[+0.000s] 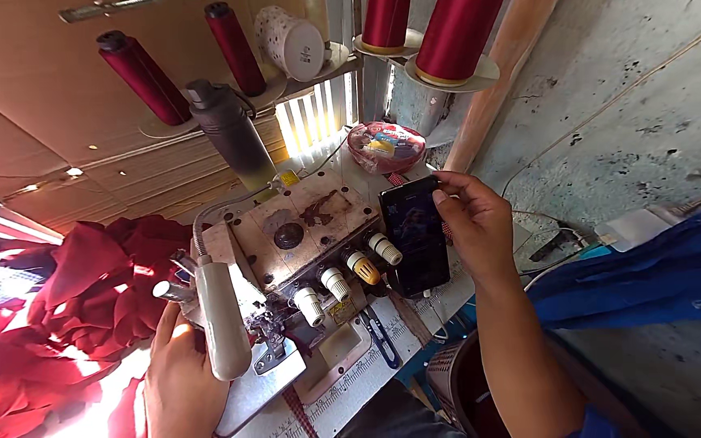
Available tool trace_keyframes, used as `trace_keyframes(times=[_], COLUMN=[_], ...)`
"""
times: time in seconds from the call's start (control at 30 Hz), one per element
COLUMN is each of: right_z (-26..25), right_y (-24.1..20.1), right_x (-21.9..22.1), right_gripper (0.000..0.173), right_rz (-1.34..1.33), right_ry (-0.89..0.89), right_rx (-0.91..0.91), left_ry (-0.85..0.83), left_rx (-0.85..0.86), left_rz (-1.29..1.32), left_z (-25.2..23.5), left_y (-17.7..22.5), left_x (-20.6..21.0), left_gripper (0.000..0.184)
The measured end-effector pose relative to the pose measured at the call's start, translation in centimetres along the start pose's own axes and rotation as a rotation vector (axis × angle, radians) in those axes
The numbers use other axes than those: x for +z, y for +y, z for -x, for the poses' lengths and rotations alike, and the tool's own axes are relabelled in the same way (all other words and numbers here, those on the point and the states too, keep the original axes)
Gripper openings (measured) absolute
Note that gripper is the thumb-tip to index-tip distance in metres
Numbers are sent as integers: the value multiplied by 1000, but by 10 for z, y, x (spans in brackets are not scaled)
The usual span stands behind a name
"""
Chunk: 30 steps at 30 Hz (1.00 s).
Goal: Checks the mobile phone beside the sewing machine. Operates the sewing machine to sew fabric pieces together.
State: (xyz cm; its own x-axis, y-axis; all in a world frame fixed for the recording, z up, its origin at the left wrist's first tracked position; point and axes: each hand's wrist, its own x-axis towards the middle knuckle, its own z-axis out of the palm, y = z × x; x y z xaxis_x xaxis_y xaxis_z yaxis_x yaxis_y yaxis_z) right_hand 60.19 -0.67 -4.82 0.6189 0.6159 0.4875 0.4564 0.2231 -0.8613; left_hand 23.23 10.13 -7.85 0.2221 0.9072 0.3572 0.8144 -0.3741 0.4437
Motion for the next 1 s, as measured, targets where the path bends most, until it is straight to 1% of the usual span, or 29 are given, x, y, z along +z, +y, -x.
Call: trace_keyframes(times=[0.37,0.5,0.67,0.77,0.87,1.0], right_z=[5,24,62,81,95,98], right_y=[1,18,31,33,36,36], right_x=[-4,-13,-18,-15,-13,-14], right_gripper=[30,30,31,34,39,49], right_rz=[88,17,-43,-40,-29,-77], right_ry=[15,57,84,71,25,-61], right_rx=[9,69,155,185,124,85], left_ry=[31,28,23,19,14,14], left_rx=[48,65,61,49,48,49], left_rz=[23,26,35,49,53,46], left_z=[-1,-2,-2,-3,-2,-3], left_y=[0,1,2,2,2,0], left_x=[1,0,-1,-1,-1,-1], left_gripper=[55,54,53,53,53,54])
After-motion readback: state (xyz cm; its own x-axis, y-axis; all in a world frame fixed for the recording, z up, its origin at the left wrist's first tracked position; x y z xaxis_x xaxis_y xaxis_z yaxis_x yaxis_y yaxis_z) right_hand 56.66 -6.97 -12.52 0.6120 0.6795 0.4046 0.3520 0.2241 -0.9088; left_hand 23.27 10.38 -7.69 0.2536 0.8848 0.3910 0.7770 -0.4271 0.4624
